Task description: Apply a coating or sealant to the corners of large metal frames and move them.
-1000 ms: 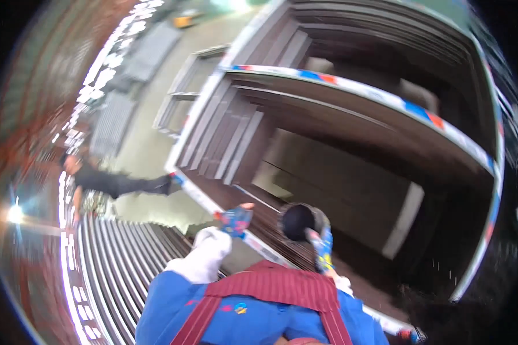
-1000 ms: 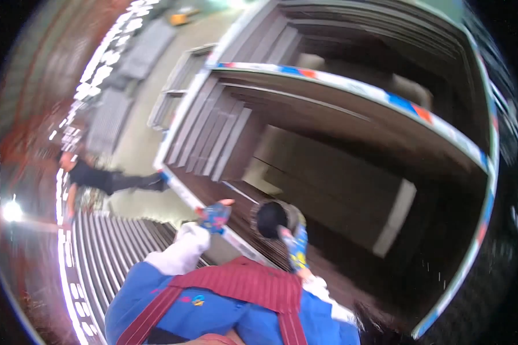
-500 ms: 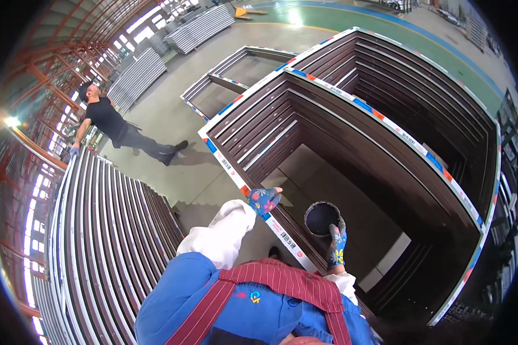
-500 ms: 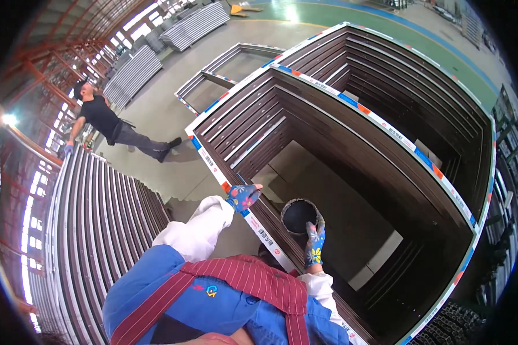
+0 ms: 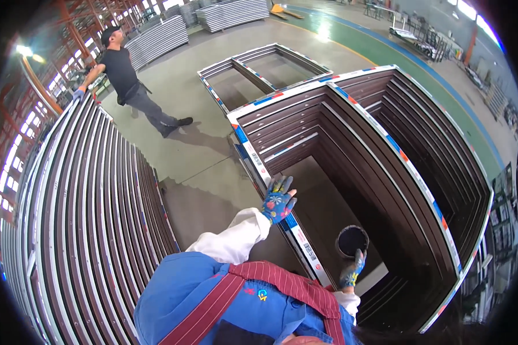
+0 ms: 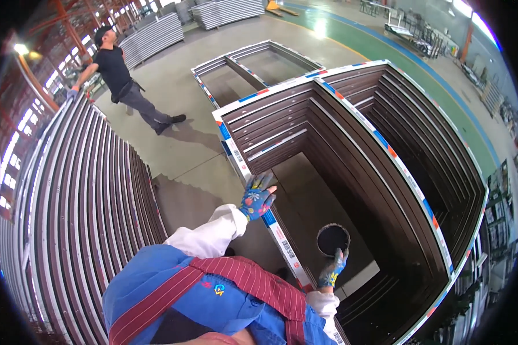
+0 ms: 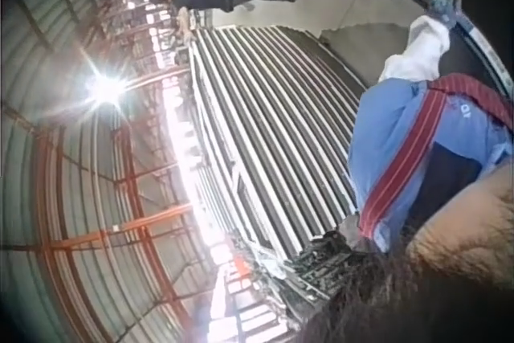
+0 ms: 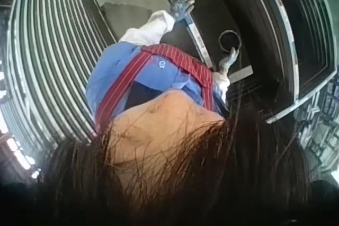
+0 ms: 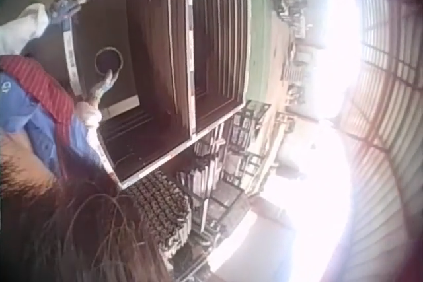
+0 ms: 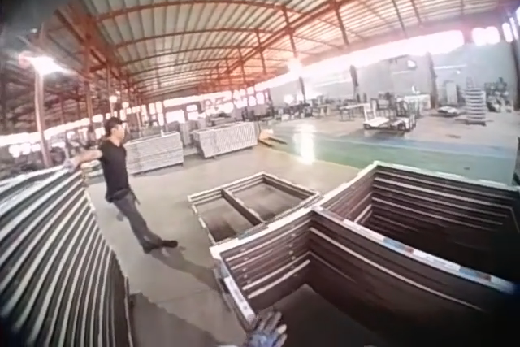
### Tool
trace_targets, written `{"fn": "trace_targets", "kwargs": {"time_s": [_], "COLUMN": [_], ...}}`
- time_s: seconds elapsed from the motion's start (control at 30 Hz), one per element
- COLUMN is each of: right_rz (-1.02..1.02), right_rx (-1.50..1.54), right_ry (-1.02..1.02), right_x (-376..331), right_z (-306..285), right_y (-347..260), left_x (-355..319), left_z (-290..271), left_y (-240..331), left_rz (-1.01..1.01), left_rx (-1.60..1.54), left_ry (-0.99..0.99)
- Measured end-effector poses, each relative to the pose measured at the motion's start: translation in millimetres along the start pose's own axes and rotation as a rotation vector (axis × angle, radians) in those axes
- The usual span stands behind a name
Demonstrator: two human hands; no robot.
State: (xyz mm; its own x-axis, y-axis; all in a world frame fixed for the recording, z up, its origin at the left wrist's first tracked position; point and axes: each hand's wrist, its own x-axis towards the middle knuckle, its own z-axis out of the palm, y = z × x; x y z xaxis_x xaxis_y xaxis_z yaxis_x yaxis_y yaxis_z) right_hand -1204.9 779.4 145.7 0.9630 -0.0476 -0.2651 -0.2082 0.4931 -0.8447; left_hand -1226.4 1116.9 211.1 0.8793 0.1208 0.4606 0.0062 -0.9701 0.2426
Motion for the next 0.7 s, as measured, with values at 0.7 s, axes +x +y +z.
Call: {"fn": "trace_targets", "kwargs": {"time_s": [0.7], "right_rz": [0.208], "right_rx": [0.272], "right_ry": [-0.202], "right_x": [-76.8], "right_z": [372.9], "right_y": [60.4], "left_x": [-221.9], "left_z": [-82.0], "left_y": [-458.4], "left_rz": [-0.836], "left_rx": [-0.088], "left_ry": [-0.184]}}
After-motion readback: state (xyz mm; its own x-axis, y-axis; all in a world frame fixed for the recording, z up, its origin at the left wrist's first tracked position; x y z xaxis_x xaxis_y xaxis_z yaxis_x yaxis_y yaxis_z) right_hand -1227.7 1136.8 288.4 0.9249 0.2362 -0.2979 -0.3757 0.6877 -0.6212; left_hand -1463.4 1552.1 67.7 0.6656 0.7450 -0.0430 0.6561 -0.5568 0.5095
